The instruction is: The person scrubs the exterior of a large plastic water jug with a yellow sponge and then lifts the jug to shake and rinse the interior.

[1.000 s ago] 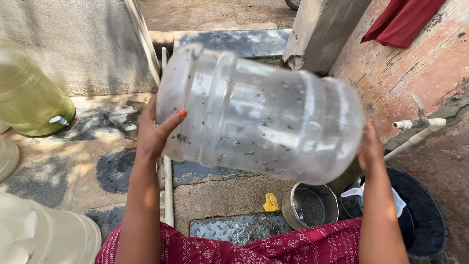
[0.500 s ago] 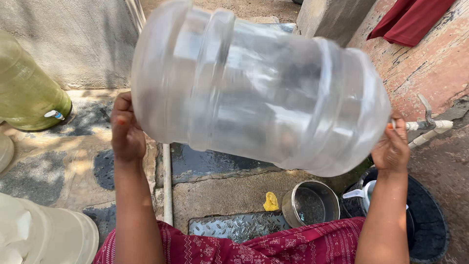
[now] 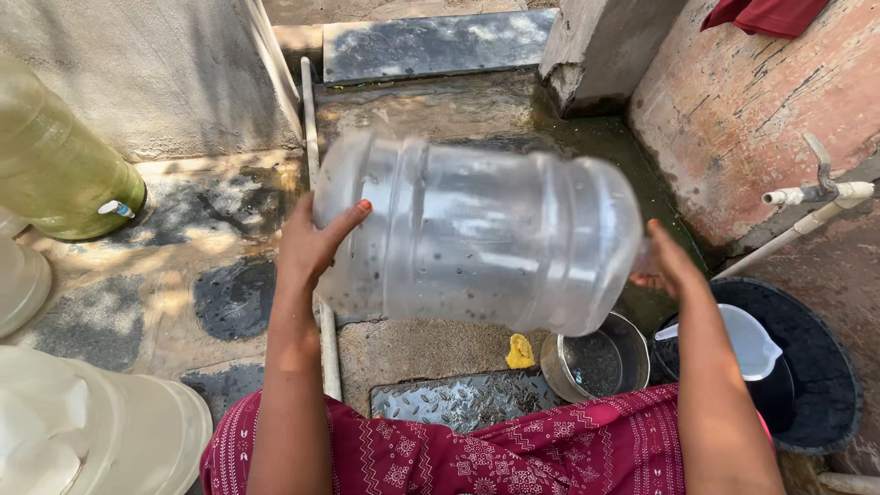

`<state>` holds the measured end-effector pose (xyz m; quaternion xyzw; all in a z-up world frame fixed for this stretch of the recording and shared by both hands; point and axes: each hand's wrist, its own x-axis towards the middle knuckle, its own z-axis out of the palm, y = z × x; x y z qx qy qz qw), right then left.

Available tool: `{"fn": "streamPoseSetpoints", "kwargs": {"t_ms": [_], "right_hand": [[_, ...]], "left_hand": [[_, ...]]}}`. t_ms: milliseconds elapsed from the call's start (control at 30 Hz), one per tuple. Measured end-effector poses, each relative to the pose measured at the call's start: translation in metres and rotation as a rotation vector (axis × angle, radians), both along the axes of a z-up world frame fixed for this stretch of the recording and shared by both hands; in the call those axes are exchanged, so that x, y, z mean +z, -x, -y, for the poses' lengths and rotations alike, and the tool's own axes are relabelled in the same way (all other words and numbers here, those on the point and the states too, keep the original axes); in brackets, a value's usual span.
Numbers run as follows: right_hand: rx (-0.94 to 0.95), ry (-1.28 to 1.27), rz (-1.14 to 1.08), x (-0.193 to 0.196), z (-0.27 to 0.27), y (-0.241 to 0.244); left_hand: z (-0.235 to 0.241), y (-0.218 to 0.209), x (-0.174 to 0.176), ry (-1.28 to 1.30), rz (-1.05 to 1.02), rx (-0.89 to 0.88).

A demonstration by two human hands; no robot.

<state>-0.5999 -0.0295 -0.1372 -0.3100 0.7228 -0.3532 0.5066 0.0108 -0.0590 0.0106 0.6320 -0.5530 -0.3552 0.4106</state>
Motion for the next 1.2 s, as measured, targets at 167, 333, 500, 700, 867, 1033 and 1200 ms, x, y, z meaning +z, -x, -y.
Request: {"fn": "streamPoseSetpoints", "kwargs": {"t_ms": [167, 333, 500, 700, 867, 1033, 1200], "right_hand": [[0.219, -0.416, -0.13, -0.043, 0.008, -0.021], [-0.064, 0.715, 0.091, 0.036, 0.006, -0.029], [-0.023, 1.194, 0.491, 0.113, -0.017, -0.064], [-0.078, 1.109, 0.482, 0.117, -0.02, -0.071], [-0.213, 0.475, 0.167, 0.058, -0.005, -0.025], [0.033, -0.303, -0.094, -0.022, 0.003, -0.016], [0.03, 0.097, -0.172, -0.007, 0.006, -0.014]], "left_hand": [[0.012, -0.022, -0.019, -0.31, 0.192, -0.008], [-0.021, -0.058, 0.021, 0.295, -0.399, -0.25], [-0.059, -0.051, 0.064, 0.755, -0.568, -0.43], [-0.055, -0.002, 0.053, 0.802, -0.5, -0.408], [-0.019, -0.004, 0.012, 0.358, -0.17, -0.026], [0.02, -0.016, -0.04, -0.282, 0.187, -0.022], [0.009, -0.029, -0.026, -0.085, 0.077, -0.005]]}}
